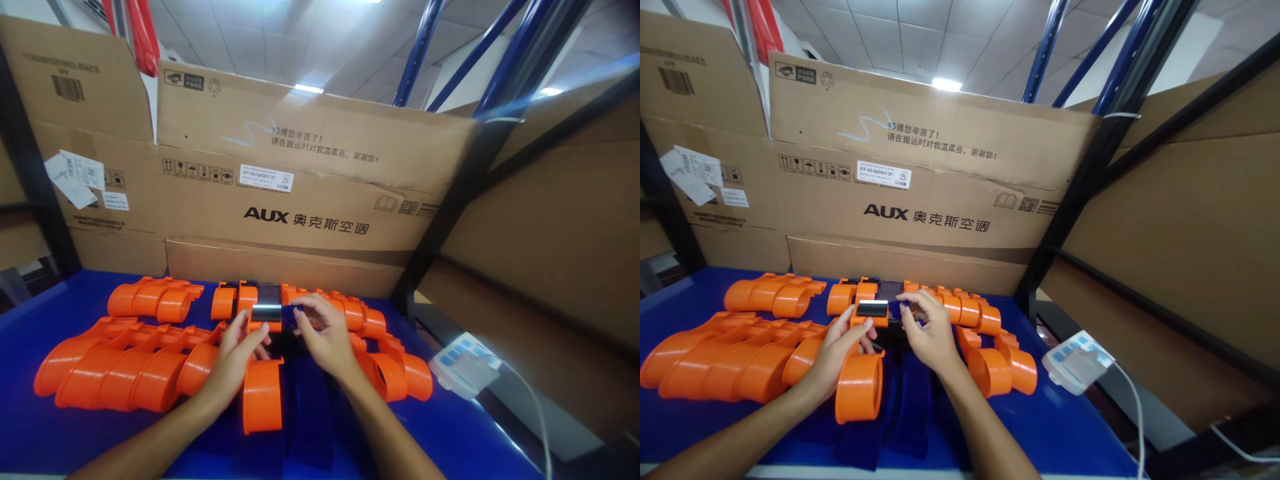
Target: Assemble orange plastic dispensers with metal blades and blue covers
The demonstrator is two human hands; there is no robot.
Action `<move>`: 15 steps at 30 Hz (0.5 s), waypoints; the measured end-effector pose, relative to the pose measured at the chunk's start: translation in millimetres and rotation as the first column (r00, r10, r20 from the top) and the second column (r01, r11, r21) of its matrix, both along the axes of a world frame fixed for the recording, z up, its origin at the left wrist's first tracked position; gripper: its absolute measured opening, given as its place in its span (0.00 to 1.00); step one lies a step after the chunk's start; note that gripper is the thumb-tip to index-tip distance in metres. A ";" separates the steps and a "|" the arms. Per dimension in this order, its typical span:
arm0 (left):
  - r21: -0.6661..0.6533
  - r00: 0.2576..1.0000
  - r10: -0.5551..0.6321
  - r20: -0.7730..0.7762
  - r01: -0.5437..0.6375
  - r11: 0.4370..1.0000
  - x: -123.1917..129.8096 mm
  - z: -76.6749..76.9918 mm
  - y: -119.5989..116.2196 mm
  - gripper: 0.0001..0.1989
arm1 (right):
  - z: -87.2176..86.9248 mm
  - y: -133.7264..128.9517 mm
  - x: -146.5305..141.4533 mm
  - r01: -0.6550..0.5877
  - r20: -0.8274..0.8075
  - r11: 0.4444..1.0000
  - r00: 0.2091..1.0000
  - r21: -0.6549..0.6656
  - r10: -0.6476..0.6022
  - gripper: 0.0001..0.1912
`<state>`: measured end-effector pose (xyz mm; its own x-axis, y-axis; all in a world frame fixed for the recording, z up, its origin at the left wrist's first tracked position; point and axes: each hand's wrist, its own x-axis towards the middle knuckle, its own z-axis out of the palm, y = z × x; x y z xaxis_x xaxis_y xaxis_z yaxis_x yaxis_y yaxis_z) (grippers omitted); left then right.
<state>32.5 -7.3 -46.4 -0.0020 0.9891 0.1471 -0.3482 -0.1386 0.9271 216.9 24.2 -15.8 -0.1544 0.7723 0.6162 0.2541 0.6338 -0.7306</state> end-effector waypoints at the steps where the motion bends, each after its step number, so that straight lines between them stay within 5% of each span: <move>1: 0.004 1.000 0.004 -0.007 -0.004 1.000 -0.1 -0.8 0.1 0.18 | -1.7 -1.6 -2.0 -0.021 -0.011 1.000 1.000 -0.013 0.021 0.10; 9: -0.006 1.000 0.010 -0.002 -0.010 1.000 -1.0 -1.5 0.5 0.20 | -10.3 -7.3 -12.5 -0.069 -0.134 0.998 0.989 -0.013 0.067 0.14; 15: 0.001 1.000 0.022 -0.011 -0.022 1.000 -1.2 -0.5 0.6 0.19 | -2.3 -9.3 -5.3 -0.040 0.131 0.981 0.991 0.188 0.015 0.10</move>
<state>31.3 -6.8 -46.9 -0.0221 0.9887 0.1482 -0.3350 -0.1470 0.9307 211.6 14.8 -18.1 -0.2617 0.6373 0.7249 0.3187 0.7659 -0.5584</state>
